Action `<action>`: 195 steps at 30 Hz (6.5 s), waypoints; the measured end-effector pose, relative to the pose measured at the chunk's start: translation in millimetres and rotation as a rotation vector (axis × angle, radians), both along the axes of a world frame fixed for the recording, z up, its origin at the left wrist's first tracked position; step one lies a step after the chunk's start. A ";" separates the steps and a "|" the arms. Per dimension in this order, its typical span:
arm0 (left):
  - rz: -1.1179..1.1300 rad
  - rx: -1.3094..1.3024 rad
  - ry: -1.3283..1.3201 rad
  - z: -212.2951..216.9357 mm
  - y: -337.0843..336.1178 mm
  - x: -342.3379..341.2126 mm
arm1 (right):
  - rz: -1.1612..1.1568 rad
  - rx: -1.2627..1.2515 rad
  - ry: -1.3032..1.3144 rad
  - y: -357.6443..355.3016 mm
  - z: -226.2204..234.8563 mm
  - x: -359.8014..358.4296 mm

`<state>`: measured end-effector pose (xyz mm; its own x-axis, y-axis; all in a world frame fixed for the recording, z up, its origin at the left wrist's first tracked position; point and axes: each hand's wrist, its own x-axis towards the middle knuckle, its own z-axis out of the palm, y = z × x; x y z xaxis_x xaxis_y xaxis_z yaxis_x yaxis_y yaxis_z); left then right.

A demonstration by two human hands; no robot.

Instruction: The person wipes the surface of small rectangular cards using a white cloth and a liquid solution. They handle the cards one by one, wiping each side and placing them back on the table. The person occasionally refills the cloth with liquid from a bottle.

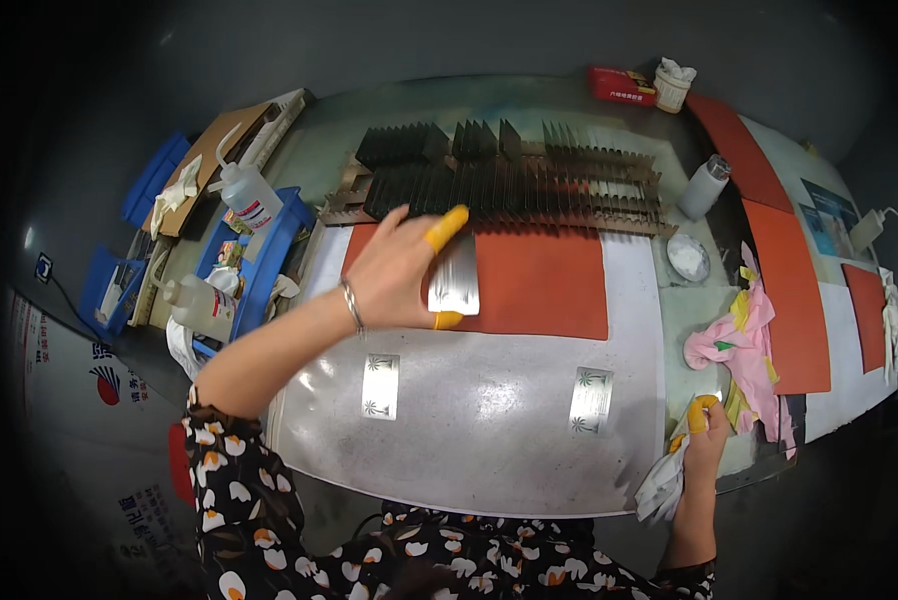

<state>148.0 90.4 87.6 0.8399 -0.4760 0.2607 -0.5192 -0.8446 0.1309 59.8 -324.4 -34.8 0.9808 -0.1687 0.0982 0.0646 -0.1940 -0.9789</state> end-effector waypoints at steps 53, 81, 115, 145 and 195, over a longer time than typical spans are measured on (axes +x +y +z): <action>0.221 0.236 -0.091 21.4 -35.0 195.5 | 0.074 0.103 0.107 -4.4 0.4 -1.7; 0.072 0.061 0.400 -46.8 74.5 -114.8 | -0.060 -0.035 0.011 -15.7 -15.0 0.3; 0.188 0.182 -0.059 46.8 25.7 145.1 | -0.055 0.114 0.027 -10.5 -18.6 3.3; 0.359 0.600 0.506 -13.0 7.5 269.6 | -0.005 0.302 0.257 -6.9 3.0 -3.3; 0.302 0.503 0.231 39.5 35.3 218.7 | -0.010 0.061 -0.119 -23.5 -36.6 12.9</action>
<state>366.8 125.8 127.1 0.9644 -0.2258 -0.1379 -0.2537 -0.9369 -0.2405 72.7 -348.0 -71.4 0.9609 -0.1878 0.2035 0.1797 -0.1360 -0.9743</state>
